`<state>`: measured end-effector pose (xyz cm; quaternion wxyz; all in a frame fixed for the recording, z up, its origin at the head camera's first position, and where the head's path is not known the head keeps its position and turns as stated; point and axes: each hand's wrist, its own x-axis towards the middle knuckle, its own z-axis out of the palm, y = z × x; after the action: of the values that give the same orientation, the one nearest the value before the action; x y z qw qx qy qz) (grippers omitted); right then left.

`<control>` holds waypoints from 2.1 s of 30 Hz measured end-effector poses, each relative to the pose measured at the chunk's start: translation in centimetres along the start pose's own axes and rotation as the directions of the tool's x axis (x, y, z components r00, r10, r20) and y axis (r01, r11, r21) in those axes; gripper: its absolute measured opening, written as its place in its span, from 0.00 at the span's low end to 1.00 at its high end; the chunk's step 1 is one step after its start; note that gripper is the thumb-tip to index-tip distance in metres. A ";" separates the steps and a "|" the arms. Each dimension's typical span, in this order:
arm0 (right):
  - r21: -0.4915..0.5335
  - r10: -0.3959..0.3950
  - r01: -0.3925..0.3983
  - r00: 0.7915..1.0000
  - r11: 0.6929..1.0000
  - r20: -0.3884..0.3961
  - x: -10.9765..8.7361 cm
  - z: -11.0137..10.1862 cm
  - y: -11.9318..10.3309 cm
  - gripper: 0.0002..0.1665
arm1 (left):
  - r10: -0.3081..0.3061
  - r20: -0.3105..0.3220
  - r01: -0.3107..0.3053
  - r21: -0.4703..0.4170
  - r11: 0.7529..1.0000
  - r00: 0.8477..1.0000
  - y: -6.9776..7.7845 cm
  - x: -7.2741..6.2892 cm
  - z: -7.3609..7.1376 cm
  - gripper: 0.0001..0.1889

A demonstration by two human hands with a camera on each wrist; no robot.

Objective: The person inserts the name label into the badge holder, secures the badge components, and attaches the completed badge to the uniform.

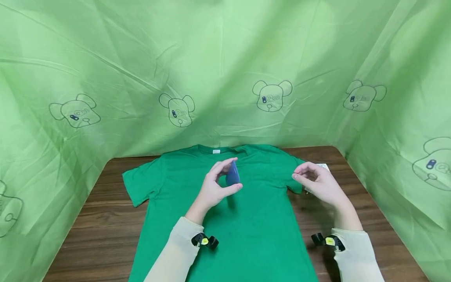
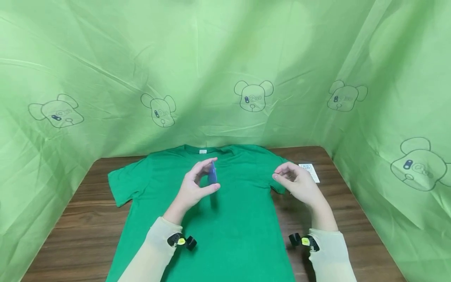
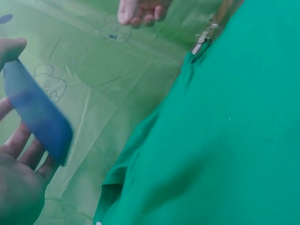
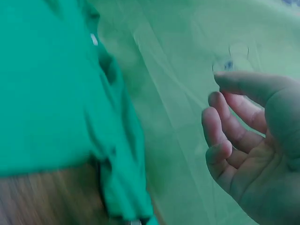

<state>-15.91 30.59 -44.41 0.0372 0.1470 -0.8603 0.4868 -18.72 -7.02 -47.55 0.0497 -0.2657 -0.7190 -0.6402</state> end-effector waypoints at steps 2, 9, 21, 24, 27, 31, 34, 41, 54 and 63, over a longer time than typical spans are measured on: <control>0.010 -0.023 0.023 0.999 1.000 -0.022 0.2 0.6 -0.7 0.05 | -0.005 -0.013 0.005 -0.006 1.000 1.000 0.0 0.0 0.0 0.40; 0.029 -0.036 0.038 0.996 0.999 -0.078 0.8 3.0 -3.6 0.06 | -0.040 -0.033 0.040 0.024 0.999 0.999 0.3 0.0 0.0 0.42; 0.064 0.014 -0.010 0.998 0.998 -0.060 3.6 6.7 -9.6 0.13 | -0.089 -0.068 0.100 0.176 0.979 0.994 0.8 0.1 -0.6 0.43; 0.065 0.034 -0.032 0.999 0.997 -0.024 4.5 7.7 -10.9 0.15 | -0.065 -0.069 0.077 0.195 0.978 0.996 1.2 0.1 -0.5 0.43; 0.069 0.046 -0.046 0.999 0.997 -0.004 5.2 8.6 -11.7 0.17 | -0.044 -0.071 0.057 0.198 0.979 0.997 1.5 0.2 -0.6 0.43; 0.087 0.036 -0.035 0.999 0.996 -0.003 5.6 9.7 -12.2 0.17 | -0.037 -0.080 0.052 0.201 0.978 0.996 1.6 0.1 -0.7 0.42; 0.111 0.025 -0.024 1.000 0.993 -0.004 5.8 10.4 -11.8 0.17 | -0.023 -0.087 0.042 0.222 0.974 0.996 1.5 0.1 -0.9 0.43; 0.156 0.024 -0.033 0.998 0.987 0.058 6.0 11.7 -10.1 0.16 | 0.005 -0.065 0.012 0.255 0.967 0.998 1.5 0.3 -1.3 0.42; 0.366 0.043 -0.061 0.997 0.929 0.057 5.9 11.2 -9.8 0.09 | -0.090 -0.105 0.077 -0.120 0.990 0.990 2.2 0.3 -4.0 0.14; 0.379 0.077 -0.097 0.995 0.920 0.069 5.8 11.2 -9.8 0.11 | -0.110 -0.065 0.093 -0.222 0.971 0.992 2.5 0.1 -5.0 0.11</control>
<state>-17.74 15.06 -40.94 -0.0365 0.1257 -0.7555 0.6420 -19.07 -11.60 -44.43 0.0151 -0.2075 -0.6546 -0.7268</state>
